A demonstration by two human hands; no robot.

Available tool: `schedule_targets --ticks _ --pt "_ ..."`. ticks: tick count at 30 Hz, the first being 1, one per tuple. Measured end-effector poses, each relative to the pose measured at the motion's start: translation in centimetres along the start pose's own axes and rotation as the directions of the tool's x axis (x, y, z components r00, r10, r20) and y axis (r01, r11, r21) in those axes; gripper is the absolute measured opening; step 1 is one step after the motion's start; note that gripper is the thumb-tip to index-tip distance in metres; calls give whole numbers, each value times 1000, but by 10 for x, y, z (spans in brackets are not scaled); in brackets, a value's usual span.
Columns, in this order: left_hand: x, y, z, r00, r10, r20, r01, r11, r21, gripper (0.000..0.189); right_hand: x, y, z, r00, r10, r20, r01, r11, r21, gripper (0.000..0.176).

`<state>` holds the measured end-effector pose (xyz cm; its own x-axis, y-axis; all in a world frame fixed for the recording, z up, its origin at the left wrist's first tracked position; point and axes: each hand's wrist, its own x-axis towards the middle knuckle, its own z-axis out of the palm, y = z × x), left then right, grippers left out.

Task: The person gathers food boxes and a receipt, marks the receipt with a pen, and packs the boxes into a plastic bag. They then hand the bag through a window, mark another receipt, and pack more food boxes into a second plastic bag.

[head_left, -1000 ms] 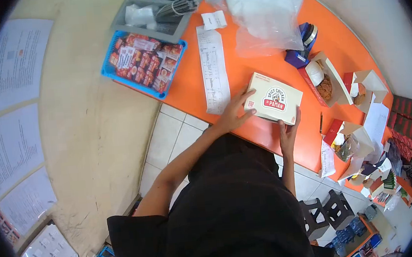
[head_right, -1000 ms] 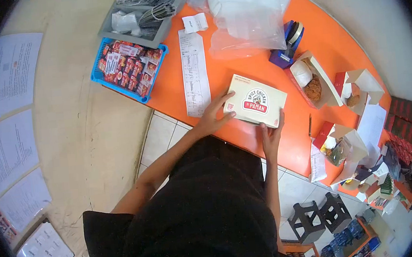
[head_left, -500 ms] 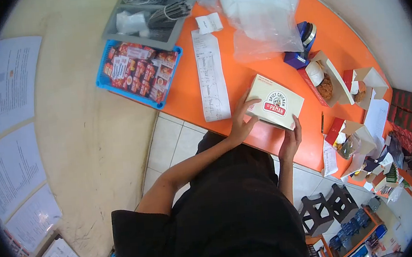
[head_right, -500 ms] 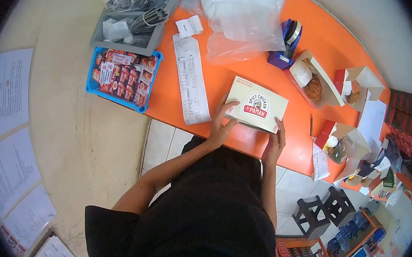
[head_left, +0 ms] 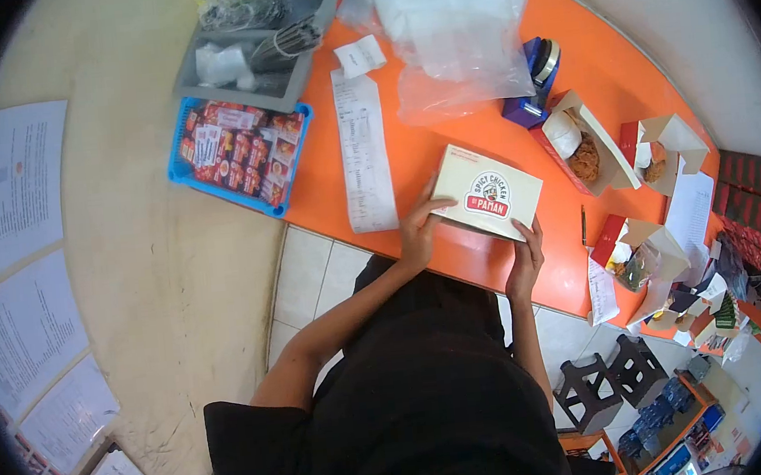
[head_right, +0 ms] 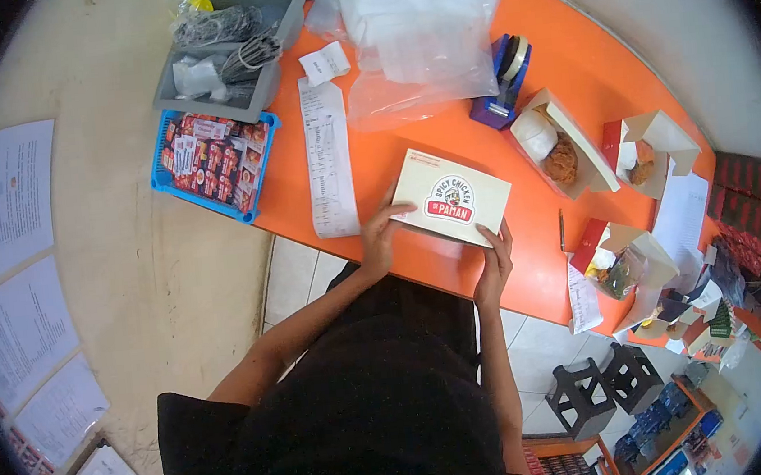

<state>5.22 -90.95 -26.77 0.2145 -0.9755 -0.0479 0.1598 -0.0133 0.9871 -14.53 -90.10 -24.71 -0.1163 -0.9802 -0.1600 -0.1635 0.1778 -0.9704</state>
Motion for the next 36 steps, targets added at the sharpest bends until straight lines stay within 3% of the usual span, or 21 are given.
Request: schedule_targets --ticks 3,6,7,8,10,11,13,14,15,17,19,23,24,25,29,31,33,35,36 --pt "1 1 -11 995 88 44 -92 993 77 27 7 5 -4 1000 -2 2 2 1000 -4 27" --pt "-1 -3 -27 973 146 180 -216 857 469 27 12 -2 -15 978 -113 174 151 963 -225 31" --pt "5 10 -32 933 222 284 -343 788 511 32 14 -12 -26 963 -122 242 191 940 -283 32" --pt "9 26 -34 905 234 355 -417 652 633 36 18 -15 -40 974 -81 212 128 967 -218 32" --pt "25 62 -20 871 220 440 -487 514 706 36 25 -22 -68 988 2 152 9 997 -75 38" --pt "40 71 2 862 232 451 -501 527 686 36 33 -21 -80 1000 -5 -29 4 999 -43 41" --pt "82 80 50 944 13 331 -231 742 629 32 60 -33 -97 939 33 -343 -97 980 -171 46" --pt "103 55 77 951 57 303 -215 827 519 31 78 -10 -101 913 -72 -401 1 984 -176 48" --pt "126 27 103 959 94 269 -200 894 400 31 95 3 -103 912 -69 -405 2 986 -165 48" --pt "169 12 137 860 -263 437 -19 841 541 35 126 17 -107 946 92 -310 -164 963 -216 44" --pt "179 8 153 887 -201 415 -165 703 691 38 147 16 -113 939 41 -341 -145 947 -287 40" --pt "178 -2 169 922 -69 381 -258 625 736 36 159 -8 -117 935 -69 -348 -125 853 -507 36" --pt "174 10 172 919 -73 387 -278 576 769 34 163 3 -121 918 -241 -316 -3 791 -612 34" --pt "172 25 172 918 -72 390 -298 524 798 32 154 -18 -115 917 -246 -314 3 793 -609 34" --pt "111 113 124 951 -28 307 -227 610 759 28 83 -80 -96 916 -278 -290 86 841 -534 29" --pt "65 152 79 971 -34 238 -154 672 724 28 37 -114 -77 965 -130 -227 -12 844 -536 22" --pt "35 160 40 986 -8 168 -115 700 705 29 9 -118 -52 985 -128 -113 52 856 -514 19" --pt "19 157 5 954 -299 33 217 759 614 35 -1 -76 -31 991 -127 30 126 862 -492 27" --pt "11 138 -17 954 -298 26 219 757 616 35 -3 -73 -21 995 14 94 36 860 -509 27"
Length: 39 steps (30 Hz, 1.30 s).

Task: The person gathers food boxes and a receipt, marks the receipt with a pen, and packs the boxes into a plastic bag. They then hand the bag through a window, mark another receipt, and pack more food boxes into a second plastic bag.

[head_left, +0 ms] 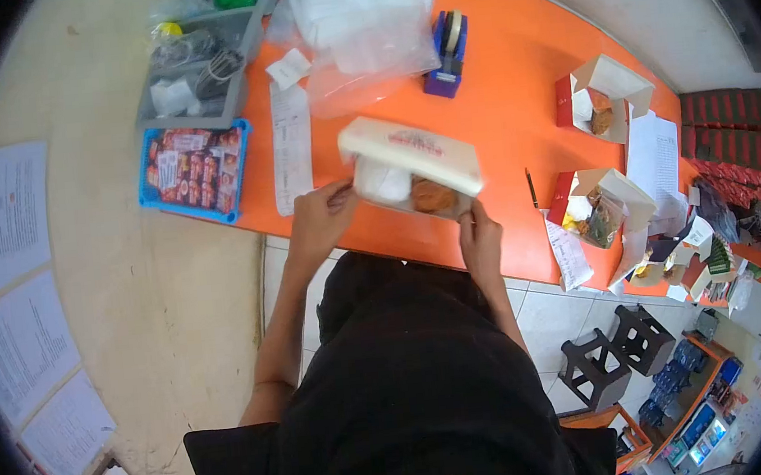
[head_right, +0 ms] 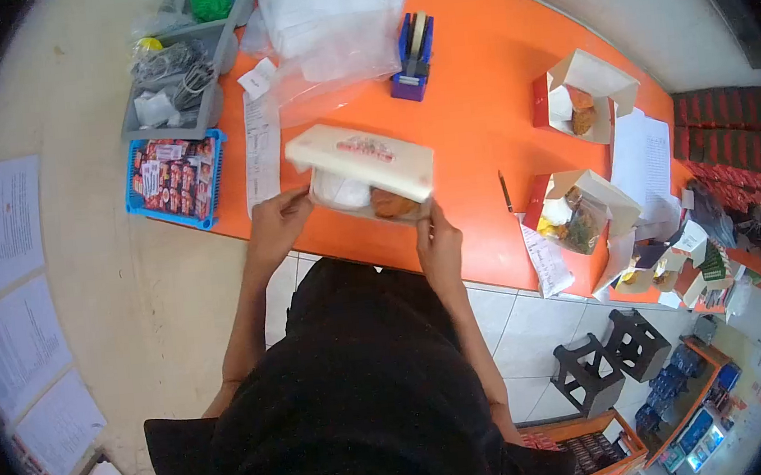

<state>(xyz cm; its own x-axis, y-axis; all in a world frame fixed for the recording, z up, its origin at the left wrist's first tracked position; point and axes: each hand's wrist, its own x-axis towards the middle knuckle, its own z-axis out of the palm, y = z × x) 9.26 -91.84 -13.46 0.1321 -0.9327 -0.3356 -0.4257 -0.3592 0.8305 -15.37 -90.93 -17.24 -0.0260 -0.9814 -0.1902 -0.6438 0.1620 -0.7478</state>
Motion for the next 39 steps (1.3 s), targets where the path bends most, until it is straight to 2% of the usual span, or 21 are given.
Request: schedule_targets --ticks 1,3,6,7,8,9,11,12,13,14,18,20,23,24,26,31,33,34,35,37,39 --pt "2 -40 2 999 21 39 -18 996 -87 37 -3 10 10 995 -103 -6 103 995 13 29" --pt "3 -55 0 996 58 73 -44 983 -176 38 -4 -2 1 1000 4 -3 -3 975 221 33" --pt "3 -30 -4 962 190 -195 -187 982 37 42 7 -16 -8 943 -128 -306 177 975 138 35" --pt "16 -23 -3 930 330 -162 -330 943 28 40 12 -22 -12 921 -144 -363 206 969 138 36" --pt "26 -16 -5 877 463 -130 -466 885 14 39 20 -19 -19 956 -180 -231 201 977 73 36" --pt "30 -8 -12 876 464 -131 -467 884 10 39 25 -19 -24 975 -203 -91 204 979 7 36" --pt "34 6 -28 962 222 160 -256 936 242 35 30 -25 -34 977 -167 -134 166 986 -23 34" --pt "31 -1 -27 963 215 161 -250 937 242 35 30 -19 -35 935 -283 -213 279 959 -48 33" --pt "30 -12 -24 910 393 131 -413 885 215 35 29 -16 -33 873 -393 -287 388 918 -79 33" --pt "29 -22 -22 824 559 95 -566 801 196 36 19 -15 -26 901 -317 -295 337 941 17 31" --pt "27 -28 -21 754 651 86 -649 720 246 37 18 -10 -10 881 -207 -426 331 913 240 27" --pt "32 -10 -35 669 739 80 -723 622 301 45 21 -31 -34 911 -167 -377 245 955 169 28" --pt "38 -25 -37 784 588 199 -611 674 414 45 27 -32 -39 941 -150 -302 186 978 94 29" --pt "36 -39 -28 789 584 189 -601 672 433 45 28 -12 -25 920 -248 -302 290 951 103 29" --pt "26 -66 8 721 693 -5 -685 714 144 44 28 28 8 893 -320 -315 397 891 220 32" --pt "-7 -22 21 969 230 -91 -246 932 -265 49 11 -17 5 914 -261 -311 361 874 327 36" --pt "-6 -23 20 960 273 -57 -278 926 -256 51 9 -23 -1 954 -179 -239 235 943 234 39" --pt "-5 -25 18 946 324 -12 -317 914 -254 54 8 -26 -7 997 -15 -69 31 973 230 43" --pt "-5 -32 17 948 317 -19 -311 916 -254 54 9 -18 -6 998 -19 -59 32 973 229 43" --pt "-4 -51 17 858 511 53 -514 850 115 56 14 9 0 969 -247 20 237 946 223 47" --pt "-10 -59 22 879 472 70 -466 880 -91 57 15 18 -5 953 -264 146 209 927 310 59"
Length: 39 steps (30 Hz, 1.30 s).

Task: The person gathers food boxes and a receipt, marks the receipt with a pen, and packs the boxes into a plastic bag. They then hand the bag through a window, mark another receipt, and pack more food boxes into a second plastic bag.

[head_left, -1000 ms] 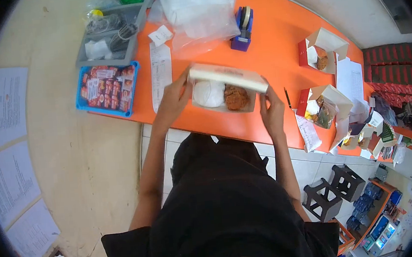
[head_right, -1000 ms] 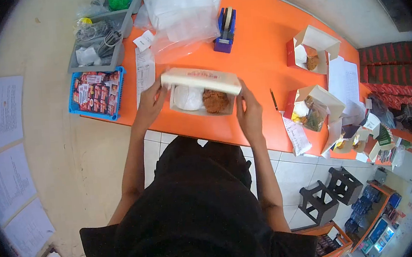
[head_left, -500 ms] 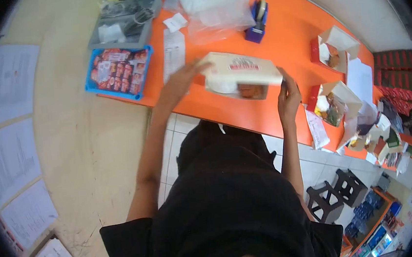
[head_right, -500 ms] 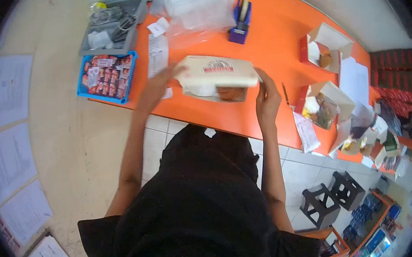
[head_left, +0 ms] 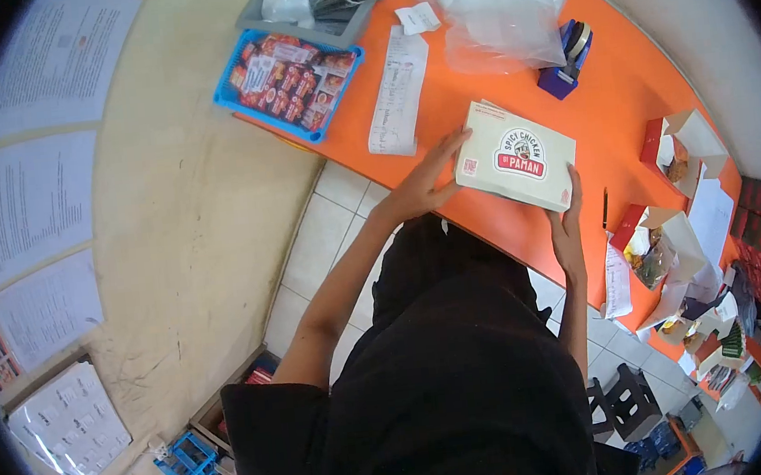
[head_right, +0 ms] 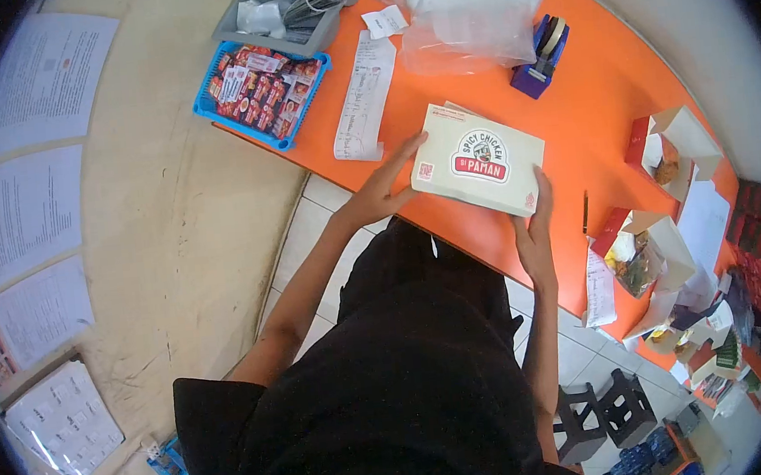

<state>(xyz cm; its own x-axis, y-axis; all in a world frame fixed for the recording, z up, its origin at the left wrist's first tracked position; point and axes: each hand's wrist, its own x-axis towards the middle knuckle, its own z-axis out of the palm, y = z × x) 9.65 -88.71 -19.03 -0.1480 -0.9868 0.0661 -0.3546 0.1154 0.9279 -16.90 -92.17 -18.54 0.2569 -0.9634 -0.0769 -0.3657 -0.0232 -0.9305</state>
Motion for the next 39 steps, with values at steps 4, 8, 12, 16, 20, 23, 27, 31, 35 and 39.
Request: schedule_targets --ticks 4,8,12,16,20,23,27,31,35,39 --pt "-4 -1 23 995 -50 -84 17 932 -363 63 1 0 4 981 -116 158 96 987 127 70" --pt "0 -24 57 967 -21 -255 -40 972 -232 64 4 23 20 995 -85 -44 92 977 191 63" --pt "5 -12 81 868 -102 -485 -94 927 -364 55 -1 22 19 999 -4 -48 27 877 479 39" --pt "19 -6 97 742 -162 -651 -133 916 -379 48 5 11 28 980 10 -201 77 904 420 27" --pt "17 -4 100 723 -253 -643 -86 890 -448 44 7 9 26 964 -14 -265 114 925 364 25" --pt "10 -2 83 768 -284 -575 -126 812 -570 36 6 16 21 962 -7 -273 109 928 358 26" --pt "12 -17 59 856 -56 -513 -92 962 -257 29 11 12 2 978 -38 -204 82 974 211 29" --pt "30 7 -4 931 232 -281 -121 923 365 25 37 -53 -42 997 70 17 -70 998 -1 36" --pt "114 25 -41 913 364 -186 -179 766 617 32 132 -92 -15 973 -51 226 89 983 -163 36" --pt "227 -43 -65 966 105 -236 -6 924 383 37 257 -58 58 914 -288 287 368 887 -281 37"
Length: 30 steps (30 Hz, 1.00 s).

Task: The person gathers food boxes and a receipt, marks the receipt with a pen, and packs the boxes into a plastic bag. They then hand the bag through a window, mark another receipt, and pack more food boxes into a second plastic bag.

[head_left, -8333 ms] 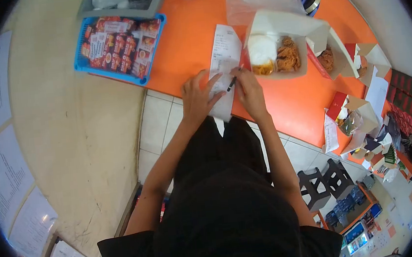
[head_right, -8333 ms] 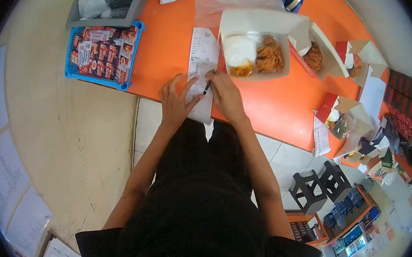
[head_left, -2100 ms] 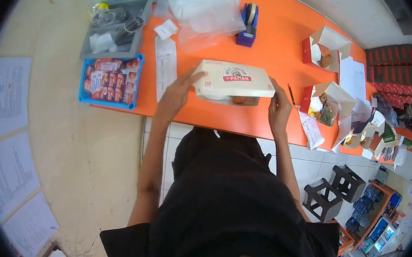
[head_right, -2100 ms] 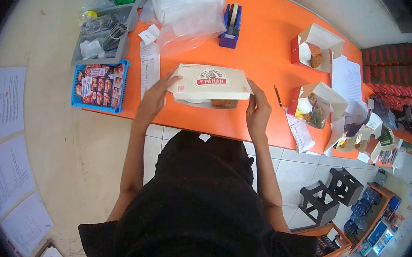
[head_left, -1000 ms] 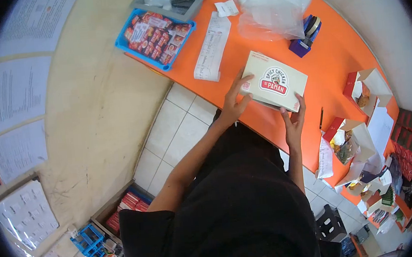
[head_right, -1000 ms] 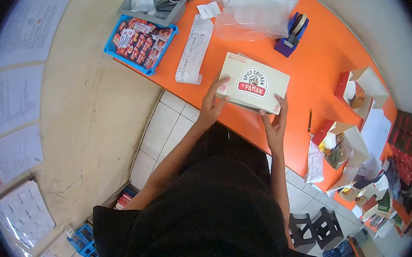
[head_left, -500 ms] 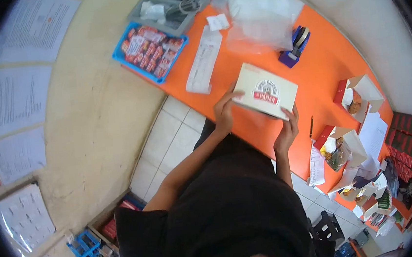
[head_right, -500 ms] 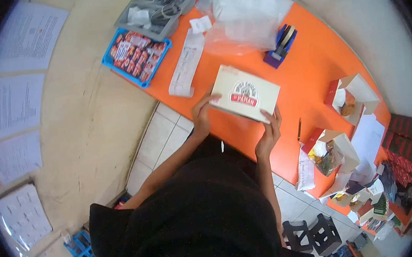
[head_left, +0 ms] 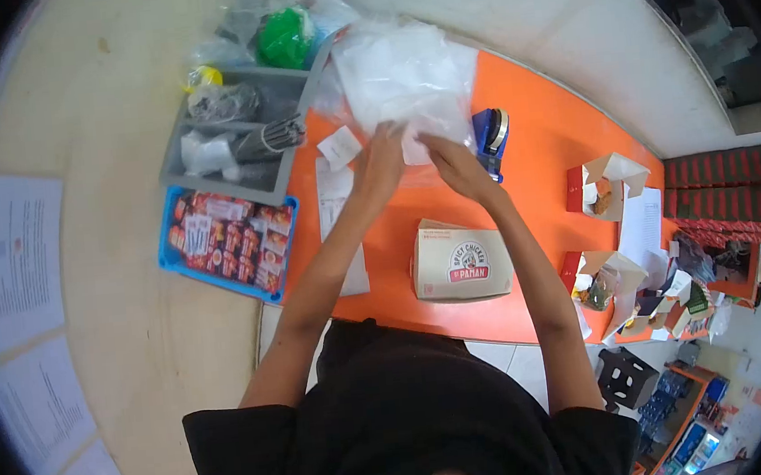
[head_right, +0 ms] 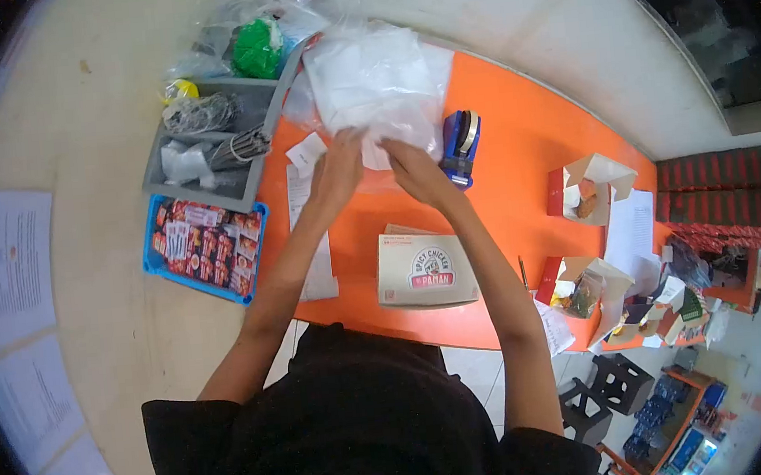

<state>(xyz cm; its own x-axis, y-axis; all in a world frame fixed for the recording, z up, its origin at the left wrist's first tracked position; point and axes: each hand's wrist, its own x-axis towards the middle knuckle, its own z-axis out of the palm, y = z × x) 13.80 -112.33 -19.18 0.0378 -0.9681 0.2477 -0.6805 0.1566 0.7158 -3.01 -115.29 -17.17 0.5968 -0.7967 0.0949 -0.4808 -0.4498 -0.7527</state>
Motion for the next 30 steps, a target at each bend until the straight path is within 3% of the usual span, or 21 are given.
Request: schedule_targets --ticks 1,3,4,6,7,9,11,12,13,14,15,17,19,20,22,24,25,26,27,29,30 --pt "15 -1 -4 1000 9 4 -9 1000 -16 37 29 14 12 996 -59 -66 54 996 -66 37" --pt "42 10 -27 974 202 -100 -179 964 198 47 74 44 27 993 46 -112 -79 946 -314 36" --pt "52 14 -37 970 204 -132 -177 965 193 43 84 69 36 991 61 -116 -95 943 -319 36" --pt "73 -1 -45 963 210 -169 -184 971 156 41 99 93 45 998 -63 28 68 861 -504 35" --pt "85 -7 -50 952 211 -219 -186 974 132 39 108 89 43 998 -58 23 62 856 -513 35" --pt "93 -11 -52 960 158 -229 -145 987 73 35 126 77 41 888 365 279 -48 677 -734 44" --pt "97 -13 -53 972 94 -213 -88 995 37 33 124 116 62 880 376 290 -73 710 -701 46" --pt "98 -10 -59 972 99 -215 -94 995 31 33 120 137 82 995 101 -2 -84 816 -572 35" --pt "95 -3 -68 917 239 -318 -152 949 275 30 113 135 80 985 -16 -171 -73 859 -507 31" --pt "87 2 -66 884 314 -347 -170 907 386 29 107 133 79 934 -133 -332 -32 893 -449 28" --pt "79 6 -65 843 386 -374 -172 853 493 28 103 130 74 924 -136 -356 -31 905 -424 28" --pt "56 11 -43 780 485 -396 -483 869 112 25 97 117 60 950 -114 -292 -24 902 -430 28" --pt "25 14 -20 780 569 -260 -625 717 -308 21 92 101 38 978 -99 -183 7 894 -448 28" --pt "24 6 -6 780 571 -257 -626 716 -310 21 93 92 26 987 -99 -128 28 883 -468 28" --pt "29 -10 20 880 470 -71 -474 861 -185 20 98 76 4 996 -84 -16 64 855 -515 28" --pt "46 -22 30 966 172 192 -171 985 -26 22 107 57 -12 998 -1 69 41 814 -580 28" --pt "59 -33 42 964 263 27 -263 965 -10 24 106 43 -13 994 60 90 7 793 -609 28" --pt "68 -46 59 928 346 -137 -347 938 19 25 114 26 -4 936 344 76 -199 694 -692 28" --pt "73 -66 81 927 349 -139 -350 937 14 25 107 -2 -2 895 434 104 -273 716 -642 28" --pt "84 -77 89 952 293 -86 -295 955 -11 26 62 -19 24 957 272 98 -160 781 -604 30" --pt "89 -77 86 960 272 -67 -274 961 -23 26 39 -7 41 998 2 67 41 777 -629 32"
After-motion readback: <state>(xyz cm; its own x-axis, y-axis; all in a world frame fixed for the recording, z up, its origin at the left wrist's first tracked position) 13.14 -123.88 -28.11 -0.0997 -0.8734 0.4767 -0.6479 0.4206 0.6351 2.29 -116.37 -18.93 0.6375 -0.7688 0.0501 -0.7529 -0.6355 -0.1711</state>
